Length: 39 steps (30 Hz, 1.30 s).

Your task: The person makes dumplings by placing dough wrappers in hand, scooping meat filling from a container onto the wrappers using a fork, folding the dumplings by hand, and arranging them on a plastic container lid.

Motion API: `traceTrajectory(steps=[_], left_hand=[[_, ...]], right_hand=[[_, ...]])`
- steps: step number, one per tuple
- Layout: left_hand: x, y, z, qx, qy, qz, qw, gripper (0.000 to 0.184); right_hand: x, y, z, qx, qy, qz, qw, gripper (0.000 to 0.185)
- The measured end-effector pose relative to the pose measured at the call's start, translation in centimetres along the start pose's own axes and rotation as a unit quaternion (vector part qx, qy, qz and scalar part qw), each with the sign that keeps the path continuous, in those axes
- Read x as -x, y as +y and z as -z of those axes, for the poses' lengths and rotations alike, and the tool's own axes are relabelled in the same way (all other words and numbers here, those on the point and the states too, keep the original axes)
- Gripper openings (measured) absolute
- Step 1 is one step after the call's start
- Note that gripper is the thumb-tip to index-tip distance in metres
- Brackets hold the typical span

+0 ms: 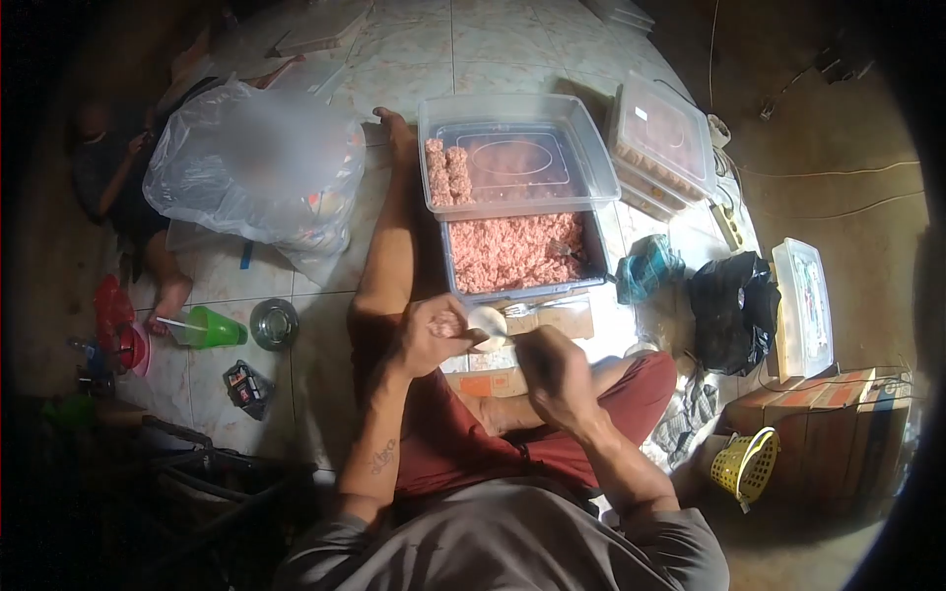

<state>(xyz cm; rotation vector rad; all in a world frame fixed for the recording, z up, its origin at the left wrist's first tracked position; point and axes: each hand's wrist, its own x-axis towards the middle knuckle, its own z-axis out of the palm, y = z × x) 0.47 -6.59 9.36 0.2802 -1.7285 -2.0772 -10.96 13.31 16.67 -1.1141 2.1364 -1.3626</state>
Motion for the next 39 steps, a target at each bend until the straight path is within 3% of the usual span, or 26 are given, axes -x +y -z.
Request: traceTrajectory(steps=[2,3,4,5,6,8,10,11,12,13,15,16,17,18,21,22,24,26,28,30,32,34,35,37,38,39], left_hand=[[-1.1,0.4,-0.7,-0.329,0.009,-0.017,0.944,0.039],[-1.1,0.0,-0.5,-0.331,0.021,-0.025,0.943,0.05],[-1.4,0.3,-0.4,-0.331,0.024,-0.028,0.943,0.05],[-1.3,0.6,-0.3,-0.282,0.037,-0.003,0.959,0.05],[-1.1,0.6,-0.3,-0.231,0.049,0.023,0.971,0.051],[-1.5,-0.9,-0.1,-0.206,0.035,0.047,0.977,0.052],[-2.8,-1.3,-1.0,-0.019,0.074,0.001,0.997,0.051],[-3.0,-1.3,-1.2,0.084,0.038,-0.011,0.996,0.054],[-3.3,-0.5,-1.2,0.085,0.042,-0.015,0.995,0.054],[-3.5,0.2,-1.1,0.065,0.04,0.015,0.997,0.06],[-4.4,2.4,-0.6,-0.03,0.0,0.02,0.999,0.074],[-4.8,2.2,-0.7,-0.03,0.0,0.019,0.999,0.074],[-5.2,1.9,-1.1,0.038,0.041,-0.045,0.997,0.073],[-5.5,1.7,-0.9,0.104,0.078,-0.109,0.985,0.075],[-5.7,0.6,1.4,0.11,0.163,-0.069,0.978,0.067],[-5.8,-0.5,2.7,0.074,0.181,-0.055,0.979,0.064],[-6.0,-2.5,4.0,0.036,0.203,-0.06,0.977,0.058],[-6.0,-4.4,5.2,0.045,0.238,0.059,0.968,0.055],[-6.4,-5.2,5.3,0.038,0.26,0.065,0.963,0.053],[-6.8,-4.5,5.2,0.06,0.26,0.068,0.961,0.052],[-7.5,-3.9,5.4,0.07,0.27,0.093,0.956,0.053],[-7.6,-4.2,5.5,0.055,0.257,0.076,0.962,0.051],[-7.6,-4.0,5.6,0.057,0.259,0.081,0.961,0.051],[-7.5,-3.7,5.8,0.055,0.245,0.089,0.964,0.051],[-7.5,-3.8,5.9,0.055,0.245,0.091,0.964,0.051],[-7.5,-3.9,5.9,0.064,0.237,0.094,0.965,0.049]], right_hand=[[-1.0,0.6,-0.8,0.005,-0.025,0.041,0.999,0.003],[-1.6,0.9,-0.2,0.035,-0.012,0.04,0.999,0.004],[-2.2,1.3,0.8,0.065,-0.001,0.037,0.997,0.004],[-3.1,2.1,1.4,0.048,0.02,-0.032,0.998,0.006],[-4.4,2.0,2.3,0.111,0.058,0.026,0.992,0.007],[-7.5,4.1,3.5,0.238,0.073,0.05,0.967,0.011],[-9.2,5.3,3.0,0.26,0.056,0.106,0.958,0.016],[-10.2,5.8,2.7,0.277,0.038,0.161,0.947,0.021],[-10.5,3.1,1.7,0.223,-0.008,0.078,0.972,0.04],[-10.8,1.2,0.5,0.183,-0.037,0.062,0.98,0.047],[-12.2,0.8,-1.6,0.128,-0.084,0.128,0.98,0.056],[-13.5,0.8,-2.4,0.111,-0.103,0.21,0.966,0.057],[-14.9,0.5,-3.0,0.147,-0.119,0.19,0.963,0.033],[-16.5,0.2,-3.1,0.147,-0.114,0.191,0.964,0.033],[-23.0,-0.1,-2.7,0.163,-0.079,0.247,0.952,0.011],[-25.8,-0.1,-2.8,0.182,-0.022,0.326,0.927,0.013],[-31.5,0.6,-3.0,0.141,-0.046,0.201,0.968,0.017],[-37.6,2.7,-4.6,0.2,-0.035,0.158,0.966,0.023],[-41.9,4.5,-6.3,0.194,-0.021,0.143,0.97,0.025],[-45.0,6.2,-7.9,0.249,-0.117,0.088,0.957,0.029],[-46.9,8.9,-9.6,0.352,-0.141,0.153,0.913,0.025],[-48.3,10.9,-10.7,0.356,-0.186,0.297,0.866,0.021],[-48.9,11.9,-10.9,0.355,-0.191,0.295,0.866,0.021],[-49.2,12.5,-10.5,0.363,-0.162,0.455,0.797,0.019],[-49.2,12.7,-10.4,0.363,-0.162,0.454,0.797,0.019],[-48.7,11.4,-9.9,0.32,-0.23,0.336,0.855,0.018]])
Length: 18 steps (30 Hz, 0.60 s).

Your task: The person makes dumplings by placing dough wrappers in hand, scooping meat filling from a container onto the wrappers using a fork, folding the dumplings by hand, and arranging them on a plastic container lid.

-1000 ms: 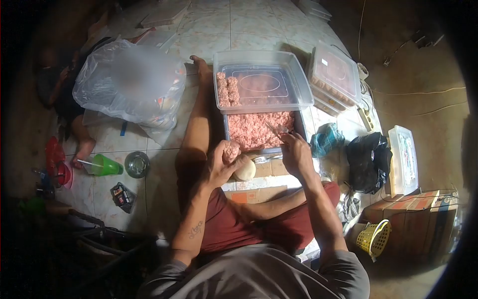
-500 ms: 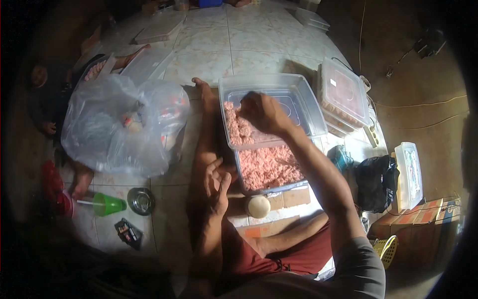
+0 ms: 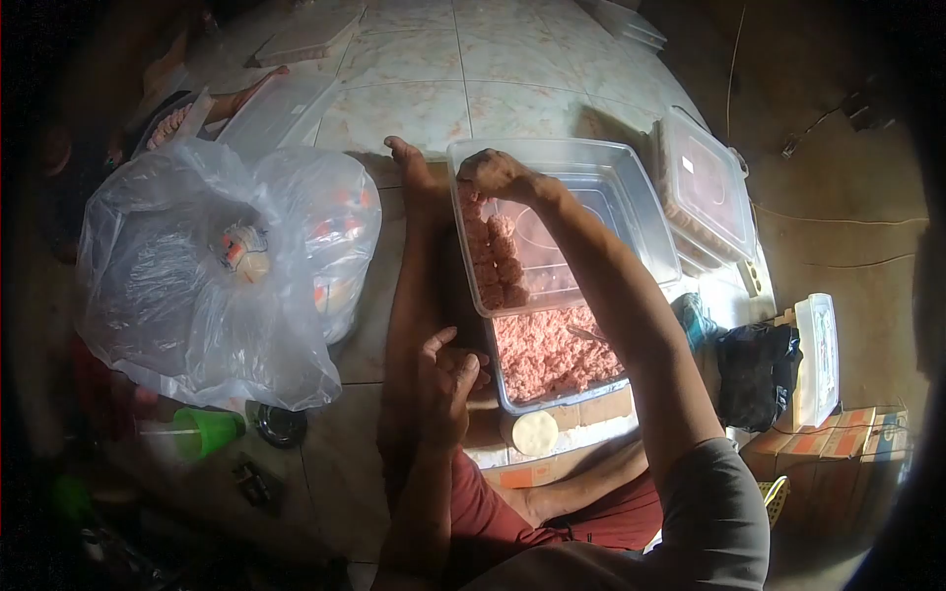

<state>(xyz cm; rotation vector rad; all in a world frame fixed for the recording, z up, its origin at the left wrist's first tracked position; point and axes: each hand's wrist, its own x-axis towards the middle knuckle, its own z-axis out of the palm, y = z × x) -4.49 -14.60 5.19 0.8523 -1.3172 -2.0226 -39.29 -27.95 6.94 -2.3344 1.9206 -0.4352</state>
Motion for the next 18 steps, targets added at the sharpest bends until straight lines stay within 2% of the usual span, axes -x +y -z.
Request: traceTrajectory(steps=[2,3,4,5,6,7,9,10,11,13,14,15,17,18], left_hand=[[-0.1,0.0,-0.3,0.009,-0.011,0.002,1.0,0.048],[-0.1,0.2,-0.5,0.0,-0.008,0.002,1.0,0.045],[0.0,0.3,-0.6,-0.009,-0.003,0.003,1.0,0.042],[0.0,0.1,-0.6,-0.008,-0.003,0.003,1.0,0.042],[0.0,-0.4,-0.5,0.008,-0.002,-0.011,1.0,0.039],[0.2,-0.7,-0.5,0.025,-0.001,-0.022,0.999,0.035],[0.6,-1.7,-0.3,0.031,0.01,-0.086,0.996,0.021],[0.9,-1.7,0.0,0.025,-0.011,-0.107,0.994,0.019],[1.3,-1.8,0.2,0.019,-0.033,-0.13,0.991,0.019],[2.8,-2.0,-0.1,-0.004,-0.046,-0.148,0.988,0.018],[4.4,-1.1,-1.3,-0.021,-0.054,-0.107,0.993,0.017],[5.6,-1.6,-2.2,-0.057,-0.088,-0.132,0.986,0.016],[8.9,0.3,-4.2,-0.248,-0.207,-0.143,0.936,0.02],[9.6,-0.9,-4.6,-0.34,-0.237,-0.197,0.888,0.026]], right_hand=[[0.3,-0.3,0.7,-0.101,-0.066,-0.09,0.989,0.018],[0.6,2.3,-1.6,0.11,0.086,0.036,0.99,0.017],[1.2,1.9,-1.4,0.21,0.151,0.106,0.96,0.017],[1.9,1.5,-1.2,0.31,0.229,0.16,0.908,0.017],[3.0,-2.5,2.1,0.11,0.251,-0.022,0.962,0.017],[4.4,-6.0,5.1,-0.098,0.25,-0.205,0.941,0.018],[8.8,-9.7,9.1,-0.133,0.263,-0.163,0.942,0.017],[11.2,-13.0,11.1,-0.115,0.225,-0.231,0.94,0.018],[14.1,-14.6,11.2,-0.112,0.218,-0.24,0.939,0.018],[19.6,-17.0,11.9,-0.12,0.101,-0.255,0.954,0.018],[22.3,-17.4,11.0,-0.093,0.084,-0.227,0.966,0.018],[25.0,-17.2,9.2,-0.066,0.068,-0.198,0.976,0.018],[29.5,-16.2,5.7,0.016,-0.006,-0.244,0.97,0.019],[31.2,-15.2,4.0,0.004,-0.009,-0.258,0.966,0.016]])
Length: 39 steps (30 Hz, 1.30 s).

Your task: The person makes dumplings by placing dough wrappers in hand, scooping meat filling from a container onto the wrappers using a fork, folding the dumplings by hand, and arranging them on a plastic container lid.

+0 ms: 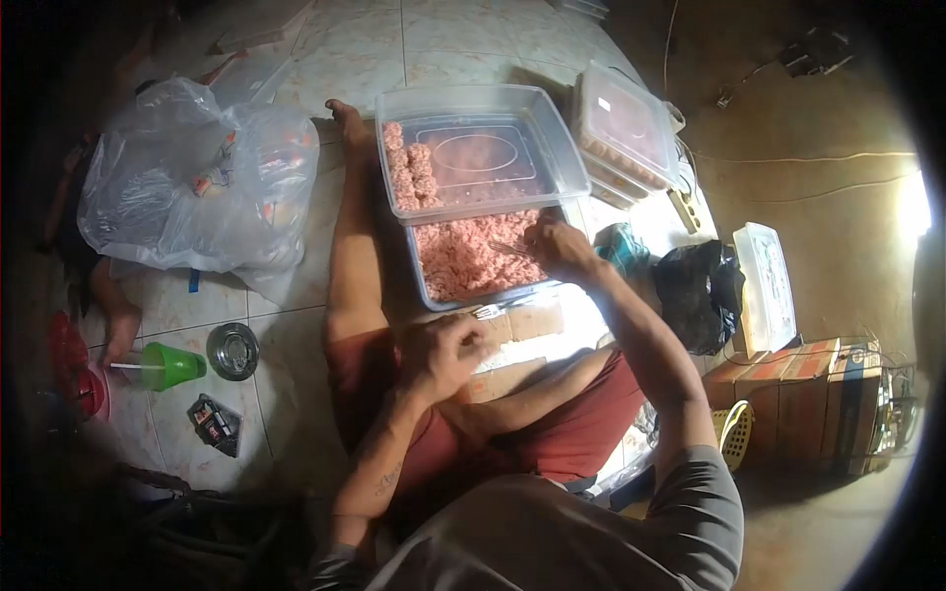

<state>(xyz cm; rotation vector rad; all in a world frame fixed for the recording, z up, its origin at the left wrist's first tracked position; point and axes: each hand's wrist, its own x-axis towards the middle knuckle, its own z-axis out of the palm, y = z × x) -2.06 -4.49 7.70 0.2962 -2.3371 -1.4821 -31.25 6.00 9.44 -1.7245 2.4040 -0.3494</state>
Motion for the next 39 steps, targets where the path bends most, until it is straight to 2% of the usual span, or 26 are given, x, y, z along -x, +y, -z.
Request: traceTrajectory(steps=[1,3,5,7,10,12,13,15,16,17,19,20,23,24,25,27,28,29,31,33,34,35,36,37,38,39], left_hand=[[0.7,-1.1,-1.9,-0.106,-0.038,-0.044,0.993,0.034],[1.9,-2.7,-4.9,-0.145,-0.015,-0.059,0.988,0.033],[2.3,-3.0,-5.9,-0.415,0.014,-0.107,0.904,0.025],[2.5,-3.6,-6.0,-0.407,0.044,-0.124,0.904,0.021],[2.7,-3.4,-5.2,-0.334,0.033,-0.11,0.936,0.018],[2.4,-2.8,-4.6,-0.294,0.014,-0.038,0.955,0.013],[2.2,-2.9,-4.7,-0.294,0.016,-0.035,0.955,0.013],[2.1,-3.2,-5.1,-0.162,0.113,0.018,0.98,0.011],[2.3,-3.2,-4.7,-0.188,0.105,0.014,0.976,0.027],[3.0,-4.9,-5.1,-0.183,0.108,0.021,0.977,0.027],[3.8,-8.4,-6.0,-0.171,0.062,0.039,0.983,0.037],[3.9,-9.0,-6.6,-0.159,0.097,0.072,0.98,0.026],[3.1,-5.0,-3.7,-0.13,0.067,0.114,0.983,0.027],[3.3,-5.6,-3.7,-0.126,0.072,0.117,0.982,0.027],[3.2,-6.4,-3.7,-0.125,0.055,0.123,0.983,0.027],[3.3,-6.8,-3.4,-0.117,0.041,0.135,0.983,0.027],[3.1,-5.8,-2.7,-0.079,0.026,0.142,0.986,0.029],[2.7,-4.8,-2.1,-0.042,0.012,0.147,0.988,0.031],[2.1,-3.2,-1.5,-0.053,0.028,0.146,0.987,0.031],[1.6,-3.3,-1.4,-0.068,0.045,0.139,0.987,0.032],[1.7,-3.8,-1.6,0.004,0.047,0.114,0.992,0.027],[1.9,-4.1,-1.8,0.076,0.047,0.088,0.992,0.023],[1.7,-4.3,-2.1,0.076,0.047,0.086,0.992,0.023],[1.6,-4.3,-2.7,0.182,0.079,0.077,0.977,0.022],[1.7,-4.4,-3.3,0.284,0.109,0.07,0.95,0.02],[1.5,-4.5,-3.5,0.282,0.109,0.068,0.951,0.02]], right_hand=[[0.3,0.2,-0.6,-0.001,0.005,0.0,1.0,0.016],[-0.5,0.1,-1.7,0.115,-0.133,-0.128,0.976,0.017],[-0.9,2.4,-4.4,0.125,-0.109,-0.095,0.982,0.018],[-1.3,3.4,-5.6,0.134,-0.084,-0.065,0.985,0.02],[-1.2,4.1,-6.1,0.198,-0.04,0.007,0.979,0.023],[-1.2,4.3,-6.3,0.198,0.108,0.079,0.971,0.022],[-0.8,3.0,-5.4,0.198,0.106,0.083,0.971,0.022],[0.5,-1.8,-1.3,0.08,0.035,-0.024,0.996,0.02],[0.5,-3.1,-0.7,0.041,0.017,-0.031,0.999,0.017],[0.4,-4.0,-0.1,0.042,0.009,-0.028,0.999,0.017],[-0.2,-5.3,0.5,0.076,0.035,0.1,0.991,0.016],[-0.6,-5.6,0.1,0.11,0.05,0.116,0.986,0.016],[-2.4,-5.6,-2.5,0.121,0.03,0.111,0.986,0.015],[-3.5,-7.0,-3.2,0.231,-0.153,0.112,0.954,0.016],[-2.5,-7.9,-3.6,0.159,-0.055,0.172,0.971,0.015],[-2.9,-7.7,-1.5,0.155,-0.07,0.214,0.962,0.01],[-3.1,-7.7,-1.1,0.018,0.013,0.219,0.975,0.005],[-3.0,-7.3,-0.2,0.018,-0.028,0.15,0.988,0.006],[-3.2,-4.4,-4.4,0.069,0.055,0.152,0.984,0.01],[-3.3,-5.5,-4.6,0.09,-0.045,0.183,0.978,0.011],[-3.4,-6.1,-2.8,0.051,-0.082,0.167,0.981,0.011],[-3.2,-5.2,-2.6,-0.031,-0.036,0.165,0.985,0.007],[-3.3,-3.6,-4.7,0.013,0.021,0.179,0.984,0.007],[-3.1,-2.0,-6.7,0.056,0.077,0.192,0.977,0.007],[-3.0,-3.0,-6.9,0.097,-0.013,0.15,0.984,0.008],[-3.3,-3.8,-7.3,0.136,-0.1,0.108,0.98,0.009]])
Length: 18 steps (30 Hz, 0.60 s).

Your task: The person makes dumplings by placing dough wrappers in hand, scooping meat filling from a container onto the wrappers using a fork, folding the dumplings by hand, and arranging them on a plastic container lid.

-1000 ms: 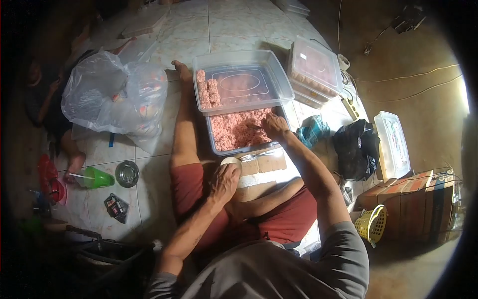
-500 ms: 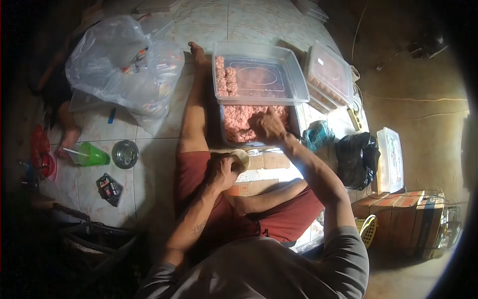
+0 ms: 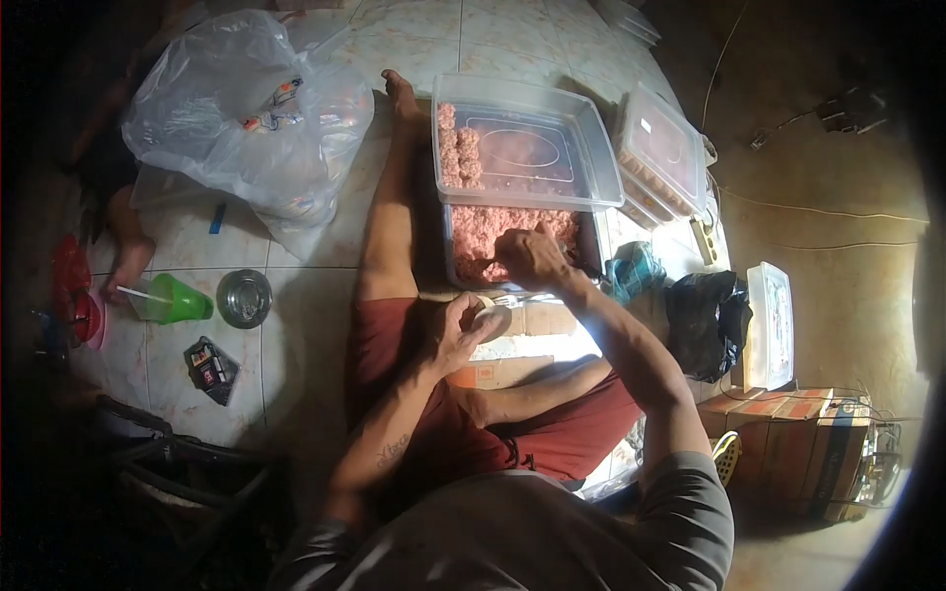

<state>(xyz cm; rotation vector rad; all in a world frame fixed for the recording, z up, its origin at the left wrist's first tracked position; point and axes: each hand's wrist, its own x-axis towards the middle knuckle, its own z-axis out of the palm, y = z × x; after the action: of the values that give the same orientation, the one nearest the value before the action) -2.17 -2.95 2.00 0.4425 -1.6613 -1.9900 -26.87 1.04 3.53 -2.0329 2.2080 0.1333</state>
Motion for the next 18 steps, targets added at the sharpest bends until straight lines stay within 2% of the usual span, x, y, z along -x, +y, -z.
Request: traceTrajectory(steps=[2,3,4,5,6,9,11,12,15,16,17,18], left_hand=[[0.3,-0.4,0.1,0.054,-0.033,0.071,0.995,0.019],[0.4,-0.2,0.3,0.051,-0.033,0.072,0.996,0.019],[0.2,0.1,0.6,0.039,-0.073,0.076,0.994,0.021],[0.1,0.4,0.7,0.026,-0.113,0.083,0.99,0.022],[0.2,0.3,0.6,0.022,-0.116,0.085,0.989,0.022],[0.0,0.1,0.5,0.027,-0.099,0.08,0.992,0.019],[-0.2,0.5,0.4,0.088,-0.077,0.094,0.989,0.02],[-0.4,0.8,0.6,0.083,-0.079,0.092,0.989,0.02],[-0.3,1.4,0.7,0.101,-0.112,0.135,0.979,0.019],[-0.3,1.5,0.4,0.184,-0.079,0.163,0.966,0.02],[-0.4,1.5,0.1,0.266,-0.045,0.191,0.944,0.021],[-0.6,1.8,-0.1,0.263,-0.049,0.192,0.944,0.021]], right_hand=[[0.1,0.1,0.4,-0.028,-0.009,-0.002,1.0,0.013],[0.9,-0.6,2.7,-0.128,-0.003,-0.033,0.991,0.014],[1.2,-0.9,4.1,-0.223,0.006,-0.061,0.973,0.016],[0.9,-2.1,3.5,-0.149,0.003,-0.085,0.985,0.017],[1.1,-2.9,2.4,-0.131,0.075,-0.065,0.986,0.014],[2.1,-2.0,2.4,-0.18,0.055,-0.106,0.976,0.014],[3.7,-1.6,4.9,-0.403,-0.003,-0.122,0.907,0.018],[4.3,-1.1,4.7,-0.405,0.002,-0.121,0.906,0.018],[6.7,-1.4,4.4,-0.586,0.084,-0.164,0.789,0.018],[7.4,-1.6,5.2,-0.588,0.089,-0.164,0.787,0.018],[8.2,-1.7,5.9,-0.526,0.136,-0.167,0.823,0.017],[8.9,-1.7,6.2,-0.46,0.181,-0.17,0.852,0.016]])
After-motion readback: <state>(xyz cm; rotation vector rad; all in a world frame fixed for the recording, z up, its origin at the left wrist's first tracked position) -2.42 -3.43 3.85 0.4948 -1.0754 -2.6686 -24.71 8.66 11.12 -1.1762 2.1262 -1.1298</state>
